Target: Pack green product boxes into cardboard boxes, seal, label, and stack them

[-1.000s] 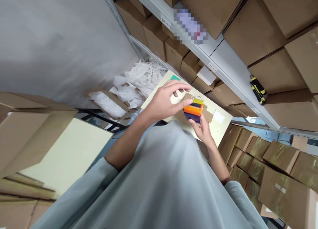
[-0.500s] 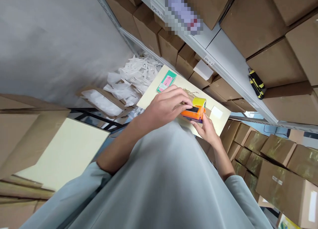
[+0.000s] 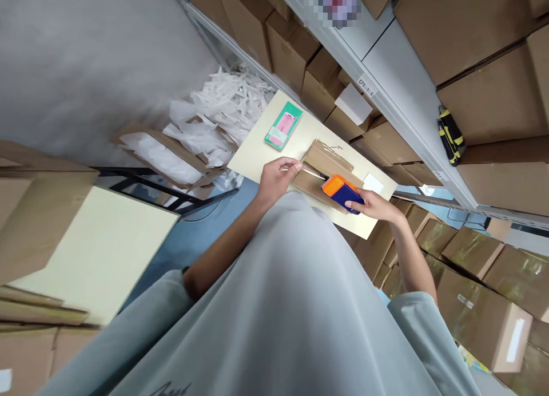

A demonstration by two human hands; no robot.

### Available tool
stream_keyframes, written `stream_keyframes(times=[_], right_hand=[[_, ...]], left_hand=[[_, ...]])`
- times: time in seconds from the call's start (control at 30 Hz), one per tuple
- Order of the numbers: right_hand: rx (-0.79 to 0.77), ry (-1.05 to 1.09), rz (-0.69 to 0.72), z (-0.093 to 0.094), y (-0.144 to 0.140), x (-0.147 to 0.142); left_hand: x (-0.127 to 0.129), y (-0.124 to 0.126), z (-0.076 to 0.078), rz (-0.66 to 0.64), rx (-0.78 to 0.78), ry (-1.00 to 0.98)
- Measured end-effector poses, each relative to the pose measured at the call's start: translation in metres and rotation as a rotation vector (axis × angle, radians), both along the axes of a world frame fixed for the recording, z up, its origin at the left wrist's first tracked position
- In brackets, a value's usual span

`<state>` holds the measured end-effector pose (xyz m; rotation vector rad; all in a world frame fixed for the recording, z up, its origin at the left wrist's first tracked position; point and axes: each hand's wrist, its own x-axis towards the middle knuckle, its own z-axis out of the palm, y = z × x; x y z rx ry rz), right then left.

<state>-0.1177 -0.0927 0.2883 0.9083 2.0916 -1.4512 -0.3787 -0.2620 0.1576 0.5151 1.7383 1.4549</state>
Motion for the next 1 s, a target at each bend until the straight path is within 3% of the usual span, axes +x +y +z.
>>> stream_keyframes(times=[0.1,0.33,0.57,0.8,0.9,1.0], right_hand=[[-0.264,-0.055,0.025,-0.021,0.023,-0.017],[-0.374,-0.125,-0.019,-0.050,0.043,-0.038],[-0.401,-0.155,-0.050,-0.061,0.047,-0.043],[-0.362,-0.183,0.034,-0.069,0.045,-0.052],[-0.343,-0.216,0.050,-0.068,0.044,-0.056],[-0.330,-0.233,0.046,-0.067,0.041,-0.056]], left_hand=[[0.007,0.005,-0.033,0.062,-0.059,-0.007],[0.009,0.024,-0.078,0.093,-0.121,-0.115],[0.015,0.034,-0.094,0.154,-0.092,-0.260],[0.010,0.042,-0.115,0.138,-0.212,-0.315],[0.008,0.046,-0.124,0.070,-0.279,-0.314],[0.005,0.044,-0.128,-0.049,-0.307,-0.168]])
